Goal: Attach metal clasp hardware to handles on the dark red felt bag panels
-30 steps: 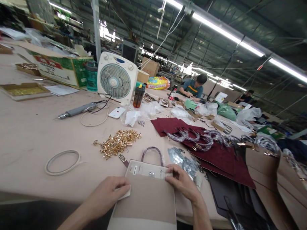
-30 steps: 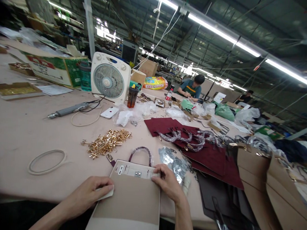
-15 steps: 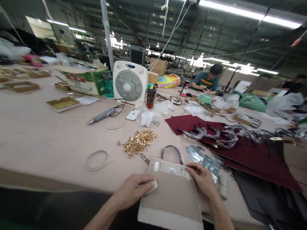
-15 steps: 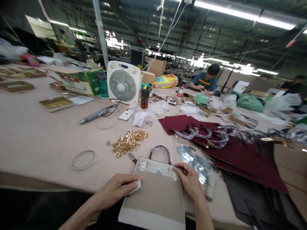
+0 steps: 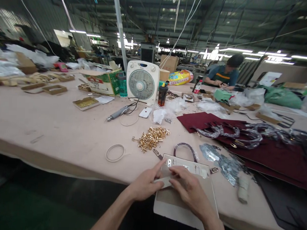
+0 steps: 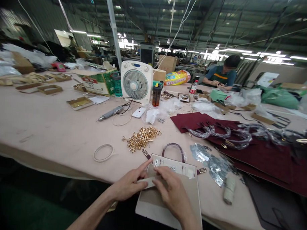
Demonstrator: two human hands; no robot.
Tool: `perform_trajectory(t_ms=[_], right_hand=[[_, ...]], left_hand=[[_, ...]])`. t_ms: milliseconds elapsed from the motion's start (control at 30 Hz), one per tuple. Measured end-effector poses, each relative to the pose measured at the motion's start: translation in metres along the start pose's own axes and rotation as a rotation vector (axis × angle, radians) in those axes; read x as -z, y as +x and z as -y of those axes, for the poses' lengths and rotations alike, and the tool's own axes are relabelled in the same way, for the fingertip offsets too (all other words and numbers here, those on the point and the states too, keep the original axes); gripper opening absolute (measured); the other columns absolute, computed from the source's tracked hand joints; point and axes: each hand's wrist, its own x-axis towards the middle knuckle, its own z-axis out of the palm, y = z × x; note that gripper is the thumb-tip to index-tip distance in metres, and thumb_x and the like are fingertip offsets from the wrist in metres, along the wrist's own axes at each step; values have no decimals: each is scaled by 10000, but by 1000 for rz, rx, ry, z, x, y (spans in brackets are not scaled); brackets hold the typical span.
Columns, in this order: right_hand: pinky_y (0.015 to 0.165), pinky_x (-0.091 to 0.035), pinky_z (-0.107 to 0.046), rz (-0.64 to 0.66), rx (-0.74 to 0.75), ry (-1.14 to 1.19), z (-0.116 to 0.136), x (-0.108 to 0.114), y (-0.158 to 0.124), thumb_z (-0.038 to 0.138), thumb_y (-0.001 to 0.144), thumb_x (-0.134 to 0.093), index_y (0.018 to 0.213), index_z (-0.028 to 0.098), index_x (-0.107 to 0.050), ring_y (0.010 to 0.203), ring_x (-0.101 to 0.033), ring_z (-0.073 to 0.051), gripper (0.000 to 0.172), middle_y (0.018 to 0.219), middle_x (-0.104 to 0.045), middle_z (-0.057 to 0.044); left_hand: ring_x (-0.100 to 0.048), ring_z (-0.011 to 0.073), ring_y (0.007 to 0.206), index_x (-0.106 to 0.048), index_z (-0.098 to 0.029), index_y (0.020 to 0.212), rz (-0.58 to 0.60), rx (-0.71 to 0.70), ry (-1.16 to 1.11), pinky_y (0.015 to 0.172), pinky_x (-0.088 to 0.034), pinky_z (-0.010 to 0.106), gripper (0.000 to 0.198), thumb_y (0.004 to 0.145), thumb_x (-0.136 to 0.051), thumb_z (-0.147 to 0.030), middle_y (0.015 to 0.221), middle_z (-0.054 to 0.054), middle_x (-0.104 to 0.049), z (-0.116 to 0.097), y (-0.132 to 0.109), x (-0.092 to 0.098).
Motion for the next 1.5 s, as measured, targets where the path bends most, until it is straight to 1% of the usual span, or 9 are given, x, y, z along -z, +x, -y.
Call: perform_trajectory(t_ms=[133,300,400,600,700,933,1200,1367,1500], right_hand=[[1020,-529,-384,61,3,6,0,-17,3,267,988,-648,1197,260,-715,1122,-685,-249,220,1198,-745,-68],[913,-529,-327,117,17,34,0,-21,6,238,999,-641,1058,267,-753,975,-706,-211,130,1030,-768,-26],[856,-512,-301,76,27,33,-3,-23,6,233,990,-651,960,253,-744,908,-692,-198,100,941,-748,-13],[782,-478,-275,-4,-9,45,-8,-27,4,233,994,-641,903,231,-705,835,-659,-181,111,867,-702,-6],[754,-458,-264,-19,-27,50,-5,-25,2,224,992,-641,885,221,-684,817,-642,-171,115,845,-675,-1],[744,-447,-245,-36,-5,21,-9,-27,-1,195,965,-673,899,222,-699,827,-644,-164,76,848,-677,4],[725,-465,-259,-100,66,23,-10,-32,-1,205,992,-614,889,229,-665,802,-646,-175,118,839,-675,-8],[736,-483,-303,-184,184,-37,-12,-41,-4,250,1039,-534,902,241,-667,806,-640,-200,191,830,-671,-33],[763,-525,-319,-346,106,77,-23,-30,-12,335,1031,-572,886,246,-660,834,-655,-216,192,843,-678,-42]], left_hand=[[-583,190,841,-217,-217,1659,2,-21,-1,815,-448,295,819,909,-548,-235,920,-6,-649,3,-1,0],[-605,209,868,-331,-226,1618,0,-28,39,825,-453,306,765,882,-542,-214,926,7,-675,1,-1,1],[-591,193,820,-451,-210,1539,-32,-17,53,767,-433,281,670,876,-544,-208,887,-3,-670,-2,-1,0],[-557,150,741,-742,-171,992,-92,3,33,688,-391,240,209,913,-579,-274,796,-15,-667,-8,0,0],[-587,159,782,-749,-173,891,-84,-33,55,724,-403,241,245,957,-560,-312,811,-6,-688,-8,1,-1],[-607,179,818,-729,-188,877,-79,-60,66,757,-423,250,354,1001,-520,-446,840,10,-692,4,3,-5],[-480,167,700,-654,-168,723,-194,61,-34,661,-354,266,389,911,-545,-491,680,-16,-531,-5,8,-11],[-467,172,716,-633,-164,720,-213,113,-113,659,-351,267,360,888,-539,-468,668,-22,-500,-7,15,-15],[-495,167,726,-618,-173,749,-209,104,-50,665,-356,260,323,919,-525,-431,713,-21,-553,-6,17,-16]])
